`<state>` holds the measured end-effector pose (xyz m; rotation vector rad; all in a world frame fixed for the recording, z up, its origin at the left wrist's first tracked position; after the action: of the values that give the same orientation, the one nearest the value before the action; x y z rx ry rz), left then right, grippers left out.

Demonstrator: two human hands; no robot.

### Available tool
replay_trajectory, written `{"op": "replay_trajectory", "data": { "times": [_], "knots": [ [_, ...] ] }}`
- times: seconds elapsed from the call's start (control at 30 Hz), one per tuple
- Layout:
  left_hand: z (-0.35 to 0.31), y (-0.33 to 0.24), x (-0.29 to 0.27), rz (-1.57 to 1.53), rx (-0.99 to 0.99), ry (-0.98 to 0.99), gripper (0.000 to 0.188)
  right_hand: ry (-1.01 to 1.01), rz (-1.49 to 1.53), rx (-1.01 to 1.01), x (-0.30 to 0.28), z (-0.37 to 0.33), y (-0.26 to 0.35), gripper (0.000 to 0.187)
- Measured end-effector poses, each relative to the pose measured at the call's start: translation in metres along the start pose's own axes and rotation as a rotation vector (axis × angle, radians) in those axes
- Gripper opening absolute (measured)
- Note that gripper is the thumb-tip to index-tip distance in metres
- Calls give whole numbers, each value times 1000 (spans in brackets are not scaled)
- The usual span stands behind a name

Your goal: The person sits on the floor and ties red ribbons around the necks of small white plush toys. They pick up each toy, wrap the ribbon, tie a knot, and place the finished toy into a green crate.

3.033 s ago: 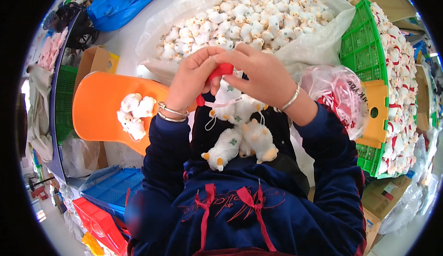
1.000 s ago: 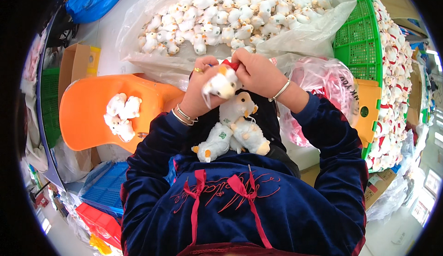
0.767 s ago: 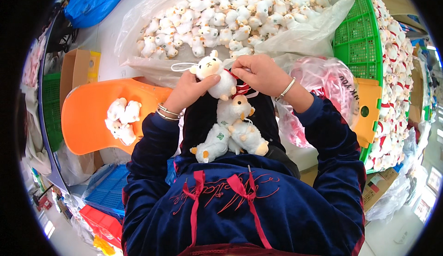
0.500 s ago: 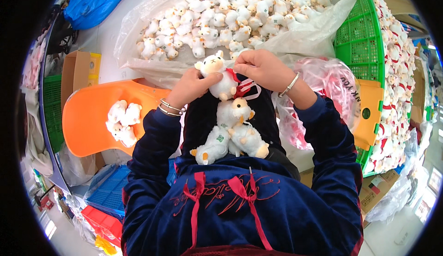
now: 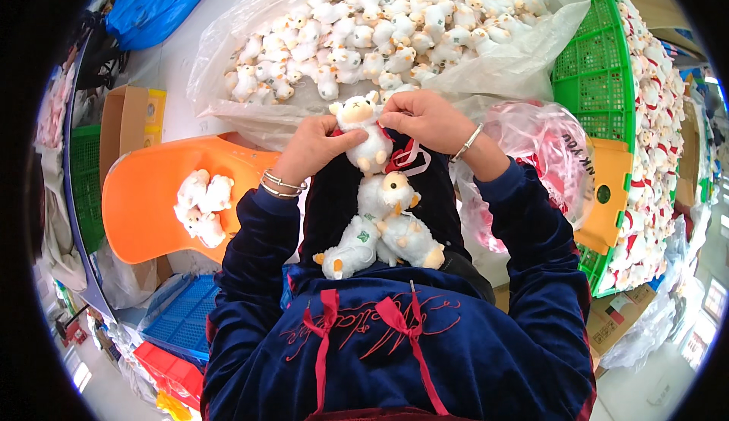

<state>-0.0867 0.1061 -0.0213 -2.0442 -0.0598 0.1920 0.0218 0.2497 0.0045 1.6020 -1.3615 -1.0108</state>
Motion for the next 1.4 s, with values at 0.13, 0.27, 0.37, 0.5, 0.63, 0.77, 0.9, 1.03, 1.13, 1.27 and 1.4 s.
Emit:
{"op": "replay_trajectory", "data": {
  "times": [0.13,0.27,0.37,0.5,0.63,0.77,0.9,1.03,1.13,1.27,1.4],
  "knots": [
    [-6,2,3,36,48,-25,42,157,40,-27,19,4,5,21],
    [-13,-7,0,181,32,-73,44,144,139,60,24,6,-3,20],
    [-14,-1,1,185,81,-88,46,235,76,3,27,2,3,19],
    [-21,-23,-3,325,116,-183,43,268,-53,60,34,-2,2,17],
    [-21,-16,-7,276,131,-263,46,167,-108,42,18,-3,0,20],
    [-22,-5,-3,313,5,-172,49,83,-54,52,11,-4,-3,24],
    [-29,-4,-9,325,-38,-248,52,87,-130,48,10,-5,7,24],
    [-29,-13,-3,414,-54,-162,51,180,-16,10,20,-6,12,23],
    [-27,-14,3,377,20,-153,46,236,-17,-3,39,2,17,23],
    [-32,-30,8,494,172,-218,34,199,43,18,40,5,8,20],
    [-34,-38,13,603,316,-247,26,159,47,8,38,9,6,23]
  ]
}}
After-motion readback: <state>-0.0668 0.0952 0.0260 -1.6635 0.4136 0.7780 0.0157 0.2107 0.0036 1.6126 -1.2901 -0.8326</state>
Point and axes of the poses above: each hand's wrist, its own z-axis towards the middle knuckle, its own x-axis out of the palm, y = z × x, the point moved 8 cm from there along z, towards the middle knuckle, and after that the axes turned 13 degrees about y, right-handed, at the moved point
